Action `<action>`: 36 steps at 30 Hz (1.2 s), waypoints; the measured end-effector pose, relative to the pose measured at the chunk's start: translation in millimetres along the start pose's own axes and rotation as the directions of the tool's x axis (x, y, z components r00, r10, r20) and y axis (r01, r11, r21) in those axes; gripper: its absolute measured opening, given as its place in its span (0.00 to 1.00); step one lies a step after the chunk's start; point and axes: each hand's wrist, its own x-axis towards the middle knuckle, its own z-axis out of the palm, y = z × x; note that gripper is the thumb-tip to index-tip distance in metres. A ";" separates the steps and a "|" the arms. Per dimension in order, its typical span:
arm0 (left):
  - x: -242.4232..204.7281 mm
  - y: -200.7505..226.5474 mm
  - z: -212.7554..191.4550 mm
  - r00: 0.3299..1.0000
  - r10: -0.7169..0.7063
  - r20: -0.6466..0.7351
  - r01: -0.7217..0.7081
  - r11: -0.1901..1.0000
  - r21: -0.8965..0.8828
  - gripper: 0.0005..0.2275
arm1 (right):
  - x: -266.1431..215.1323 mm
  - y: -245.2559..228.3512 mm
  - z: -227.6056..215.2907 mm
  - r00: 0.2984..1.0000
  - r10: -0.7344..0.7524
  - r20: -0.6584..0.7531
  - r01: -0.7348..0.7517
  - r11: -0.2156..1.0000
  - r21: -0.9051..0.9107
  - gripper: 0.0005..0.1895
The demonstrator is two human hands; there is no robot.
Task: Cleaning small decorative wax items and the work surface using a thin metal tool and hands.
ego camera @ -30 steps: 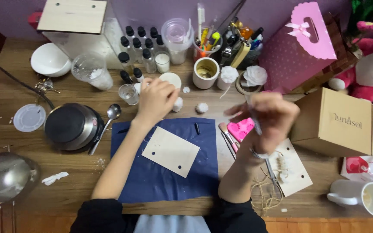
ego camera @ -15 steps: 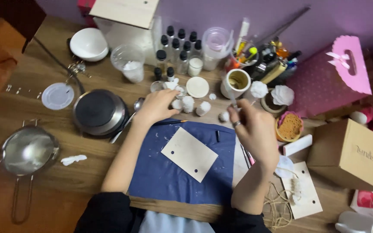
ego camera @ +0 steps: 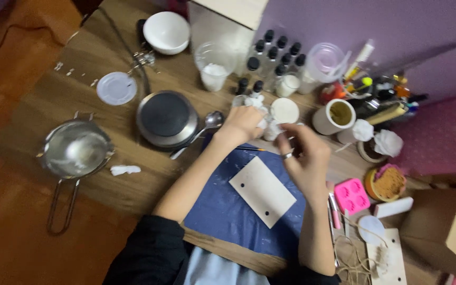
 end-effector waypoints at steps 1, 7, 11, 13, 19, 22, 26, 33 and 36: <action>-3.1 -3.8 6.3 1.000 -0.016 -0.003 0.016 1.000 -0.002 0.11 | 0.0 5.2 2.4 1.000 -0.006 0.014 0.006 1.000 0.007 0.09; -108.5 75.7 -80.5 0.949 0.046 -0.312 -0.039 0.999 0.030 0.06 | 2.8 25.3 15.9 0.995 0.084 -0.062 -0.068 0.969 0.237 0.14; -117.8 105.9 -71.9 0.691 0.356 -0.630 -0.361 0.924 0.127 0.11 | -14.9 43.8 52.1 0.946 0.216 0.242 -0.230 0.973 0.030 0.17; -113.9 109.1 -71.6 0.649 0.365 -0.668 -0.366 0.919 0.146 0.11 | -18.1 19.6 72.9 0.950 0.164 0.266 -0.161 0.986 -0.034 0.16; -110.4 112.1 -61.8 0.624 0.356 -0.696 -0.332 0.927 0.176 0.13 | -34.7 40.2 120.2 0.951 -0.117 0.285 0.136 0.990 -0.047 0.32; -110.1 111.0 -62.0 0.630 0.353 -0.691 -0.332 0.928 0.171 0.12 | -33.6 42.9 120.4 0.949 -0.127 0.290 0.132 0.991 0.003 0.34; -106.4 108.4 -57.8 0.648 0.369 -0.666 -0.376 0.916 0.141 0.14 | -35.0 42.6 122.7 0.943 -0.145 0.299 0.131 0.989 0.067 0.39; -99.0 106.0 -50.0 0.635 0.349 -0.689 -0.350 0.925 0.147 0.11 | -33.1 41.3 113.0 0.894 -0.076 0.442 0.156 0.977 -0.148 0.38; -97.2 98.6 -59.6 0.702 0.383 -0.601 -0.438 0.897 0.060 0.10 | -33.8 52.9 112.1 0.862 -0.086 0.499 0.199 0.964 -0.177 0.36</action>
